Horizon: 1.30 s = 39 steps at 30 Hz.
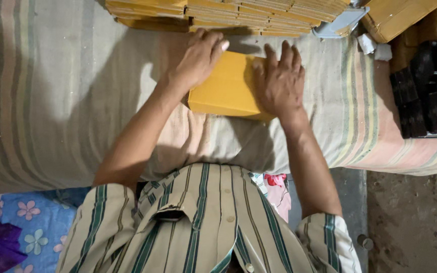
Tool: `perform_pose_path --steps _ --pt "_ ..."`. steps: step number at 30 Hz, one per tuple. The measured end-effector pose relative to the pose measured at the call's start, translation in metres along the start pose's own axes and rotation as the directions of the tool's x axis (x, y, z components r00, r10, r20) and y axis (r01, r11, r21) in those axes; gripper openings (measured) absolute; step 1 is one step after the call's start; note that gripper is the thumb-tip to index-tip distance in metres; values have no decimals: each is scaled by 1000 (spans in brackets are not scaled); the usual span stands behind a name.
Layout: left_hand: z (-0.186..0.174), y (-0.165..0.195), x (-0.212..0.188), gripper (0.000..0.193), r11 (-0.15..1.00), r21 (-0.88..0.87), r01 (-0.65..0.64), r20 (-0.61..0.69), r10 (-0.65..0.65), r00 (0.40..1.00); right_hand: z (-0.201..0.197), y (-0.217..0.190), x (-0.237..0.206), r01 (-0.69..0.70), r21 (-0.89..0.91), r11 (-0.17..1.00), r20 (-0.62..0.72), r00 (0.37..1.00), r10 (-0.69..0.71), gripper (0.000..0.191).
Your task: The person folds flat yellow cardboard boxes into shape, pressing the creases and tucking the flaps, then places each finished box onto a stack beside them, repeating the cycle.
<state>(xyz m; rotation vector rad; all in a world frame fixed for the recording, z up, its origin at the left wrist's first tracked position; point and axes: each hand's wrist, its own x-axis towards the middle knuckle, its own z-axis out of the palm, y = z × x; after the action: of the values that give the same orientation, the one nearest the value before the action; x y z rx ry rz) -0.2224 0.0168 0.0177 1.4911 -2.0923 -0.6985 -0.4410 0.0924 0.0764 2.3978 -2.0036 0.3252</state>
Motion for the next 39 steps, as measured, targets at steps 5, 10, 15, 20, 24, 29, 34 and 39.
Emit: perform_pose_path --steps 5,10,15,20,24,29,34,39 --pt "7 37 -57 54 936 341 -92 21 90 996 13 -39 -10 72 -69 995 102 993 -65 66" --pt "-8 36 -92 58 981 159 -116 -29 122 992 10 -32 -30 143 32 989 81 986 -146 72" --pt "-17 34 -93 59 948 310 -70 -58 93 994 -5 -14 -43 65 -62 996 70 996 -60 72" --pt "6 54 -87 75 940 296 -171 27 171 985 4 -33 -40 180 -61 982 50 983 -177 77" --pt "0 48 -101 104 925 307 -225 26 228 973 0 -27 -49 231 63 971 59 970 -234 88" --pt "-19 35 -118 130 902 353 -249 60 244 968 -7 -14 -63 218 -66 974 26 976 -217 115" --pt "-1 46 -128 79 717 658 -229 -48 345 938 28 -46 -67 156 -433 888 -183 949 -256 56" --pt "13 34 -142 48 748 593 -298 -203 497 844 51 -56 -84 199 -324 925 -360 878 -315 41"
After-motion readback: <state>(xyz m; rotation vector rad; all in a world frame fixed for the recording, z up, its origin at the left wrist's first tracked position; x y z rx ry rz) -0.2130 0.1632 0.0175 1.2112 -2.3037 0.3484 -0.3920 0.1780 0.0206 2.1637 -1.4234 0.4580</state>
